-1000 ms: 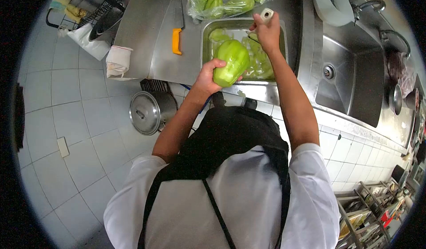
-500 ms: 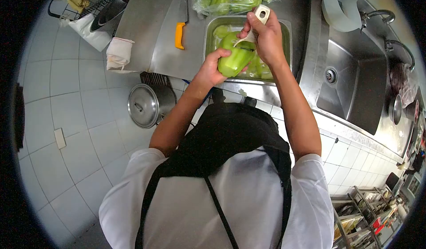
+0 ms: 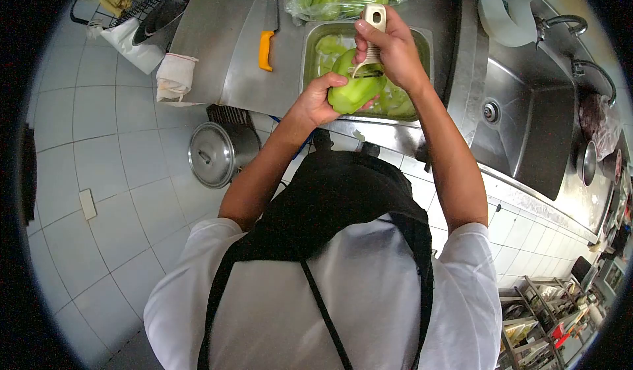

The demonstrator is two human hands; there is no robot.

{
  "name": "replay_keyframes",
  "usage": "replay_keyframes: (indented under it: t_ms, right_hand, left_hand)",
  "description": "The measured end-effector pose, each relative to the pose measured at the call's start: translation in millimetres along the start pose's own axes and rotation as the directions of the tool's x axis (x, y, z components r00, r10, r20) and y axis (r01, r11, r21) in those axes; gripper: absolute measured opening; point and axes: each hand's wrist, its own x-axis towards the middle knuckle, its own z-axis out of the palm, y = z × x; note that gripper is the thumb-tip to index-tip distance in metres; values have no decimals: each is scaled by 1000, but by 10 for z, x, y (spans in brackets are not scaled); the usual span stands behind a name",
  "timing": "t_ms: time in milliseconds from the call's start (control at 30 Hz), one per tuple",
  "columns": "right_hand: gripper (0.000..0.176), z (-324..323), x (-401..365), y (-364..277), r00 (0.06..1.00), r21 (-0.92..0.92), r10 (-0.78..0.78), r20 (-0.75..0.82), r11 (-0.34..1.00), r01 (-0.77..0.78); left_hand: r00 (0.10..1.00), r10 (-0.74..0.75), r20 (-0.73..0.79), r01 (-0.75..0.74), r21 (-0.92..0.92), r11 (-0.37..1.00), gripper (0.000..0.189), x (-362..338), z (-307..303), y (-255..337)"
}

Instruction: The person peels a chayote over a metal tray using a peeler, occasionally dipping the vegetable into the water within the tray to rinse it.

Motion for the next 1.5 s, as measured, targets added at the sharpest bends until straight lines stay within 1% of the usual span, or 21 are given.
replay_keyframes:
  t_ms: [67,167,267,367,400,500,600,700,800,900,933,1033,1100,1133,1233,1300,1333,1367,1400,1433,1500]
  right_hand:
    - [16,10,23,14,997,-63,-77,-22,995,75]
    - [16,-79,57,26,995,-109,-65,-81,992,56]
    - [16,-162,80,24,946,-190,-167,-277,975,117]
    - [17,-185,75,-73,898,-111,-127,-421,990,88]
    - [17,-184,64,-72,901,-17,-100,-423,995,102]
    - [17,-162,52,-48,928,98,-50,-368,991,92]
    - [17,-46,29,4,937,105,-61,-344,989,103]
    - [17,-18,37,116,949,123,-71,-307,986,113]
    - [16,14,36,148,931,58,-126,-344,986,155]
    - [17,-115,95,283,914,10,-161,-373,984,177]
    - [17,-178,145,352,908,-5,-174,-381,983,186]
    - [19,-322,235,616,883,7,-65,-464,997,77]
    - [21,-366,288,836,847,-45,-120,-518,993,113]
    - [22,-370,314,911,825,-74,-145,-547,989,125]
    - [23,-436,298,1146,751,-147,-191,-633,981,126]
    - [23,-522,346,1253,698,-200,-234,-677,971,132]
    - [23,-564,341,1295,684,-192,-232,-691,972,136]
    - [23,-615,341,1329,671,-184,-231,-705,973,141]
    - [23,-654,327,1327,655,-174,-227,-721,974,146]
    - [23,-717,295,1310,640,-223,-260,-723,965,140]
    - [24,-810,251,1237,609,-318,-327,-722,939,128]
  left_hand:
    - [1000,10,13,-10,-5,1000,65,8,-26,-26]
    - [1000,23,13,-23,-3,1000,68,-22,6,-42]
    - [997,63,-45,-62,22,998,70,-61,-21,-61]
    - [989,120,-86,-115,58,992,73,-99,-43,-63]
    - [986,137,-90,-131,71,989,74,-103,-40,-53]
    - [982,137,-128,-119,135,984,71,-106,-16,-25]
    - [976,192,-101,-161,260,952,56,-115,21,-35]
    - [980,183,-78,-157,268,951,56,-95,38,-40]
    - [977,191,-93,-160,264,951,66,-91,29,-53]
    - [977,206,-64,-180,278,943,64,-128,56,-98]
    - [974,205,-91,-174,269,947,64,-119,17,-107]
    - [967,198,-163,-157,236,959,63,-51,-226,-183]
    - [957,197,-212,-153,207,966,63,-35,-361,-195]
    - [955,213,-208,-169,211,963,60,-34,-363,-199]
    - [935,222,-277,-116,354,928,56,24,-407,-145]
    - [891,300,-342,-99,498,862,59,114,-374,-94]
    - [865,341,-368,-84,565,821,61,172,-348,-75]
    - [833,417,-363,-75,673,736,60,232,-369,-68]
    - [801,487,-349,-54,768,639,60,284,-413,-81]
    - [769,550,-326,-21,847,531,60,319,-464,-88]
    - [733,627,-263,161,963,216,62,351,-515,-12]
